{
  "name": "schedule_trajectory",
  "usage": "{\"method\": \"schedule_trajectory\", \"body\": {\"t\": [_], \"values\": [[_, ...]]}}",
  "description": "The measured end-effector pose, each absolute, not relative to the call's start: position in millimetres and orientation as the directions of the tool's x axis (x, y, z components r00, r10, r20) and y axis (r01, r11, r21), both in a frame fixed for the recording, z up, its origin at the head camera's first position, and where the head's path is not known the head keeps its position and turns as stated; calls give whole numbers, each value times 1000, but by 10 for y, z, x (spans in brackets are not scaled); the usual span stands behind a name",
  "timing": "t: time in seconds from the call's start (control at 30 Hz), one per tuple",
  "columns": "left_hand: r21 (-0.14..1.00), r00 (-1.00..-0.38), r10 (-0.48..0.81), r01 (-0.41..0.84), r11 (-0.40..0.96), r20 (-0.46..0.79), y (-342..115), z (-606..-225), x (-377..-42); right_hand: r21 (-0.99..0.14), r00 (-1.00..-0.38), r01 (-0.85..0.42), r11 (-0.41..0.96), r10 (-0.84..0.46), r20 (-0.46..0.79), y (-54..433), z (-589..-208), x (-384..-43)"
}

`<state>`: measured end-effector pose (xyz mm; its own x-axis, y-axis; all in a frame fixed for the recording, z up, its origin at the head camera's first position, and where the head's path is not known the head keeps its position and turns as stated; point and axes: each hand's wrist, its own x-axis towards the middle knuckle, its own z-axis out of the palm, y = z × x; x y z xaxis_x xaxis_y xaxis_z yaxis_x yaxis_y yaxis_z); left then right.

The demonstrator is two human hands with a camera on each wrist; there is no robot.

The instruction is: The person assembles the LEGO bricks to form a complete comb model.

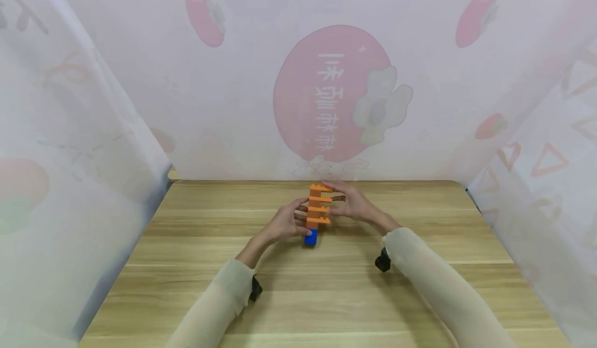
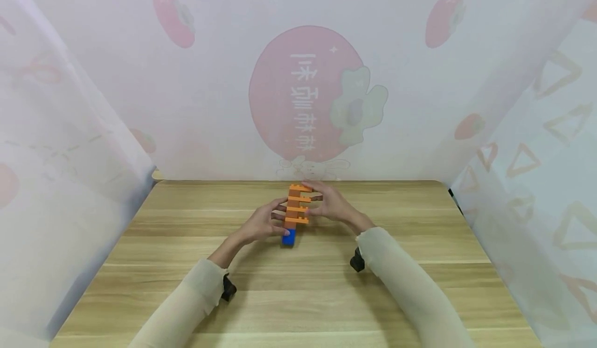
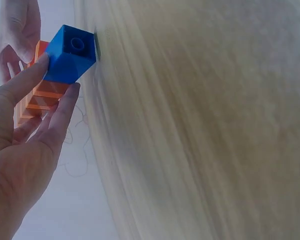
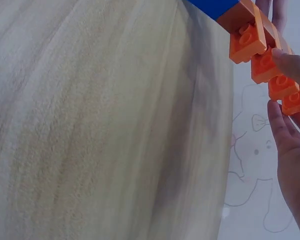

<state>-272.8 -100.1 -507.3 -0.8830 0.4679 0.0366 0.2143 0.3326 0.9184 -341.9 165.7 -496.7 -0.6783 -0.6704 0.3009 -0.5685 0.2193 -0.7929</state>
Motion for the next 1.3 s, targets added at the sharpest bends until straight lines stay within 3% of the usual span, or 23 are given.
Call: {"method": "schedule_trajectory", "body": {"t": [0.37, 0.63, 1.3], "values": [[898, -879, 471, 144, 417, -78, -957, -5065, -2755, -855, -714, -446, 266, -681, 161, 1713, -5052, -3475], [890, -873, 481, 151, 430, -84, -934, -5089, -2768, -885, -725, -369, 285, -684, 81, 1714, -5137, -3552], [879, -874, 472, 131, 460, -117, -919, -5094, -2754, -897, -721, -333, 290, -692, 43, 1665, -5309, -3650]]}}
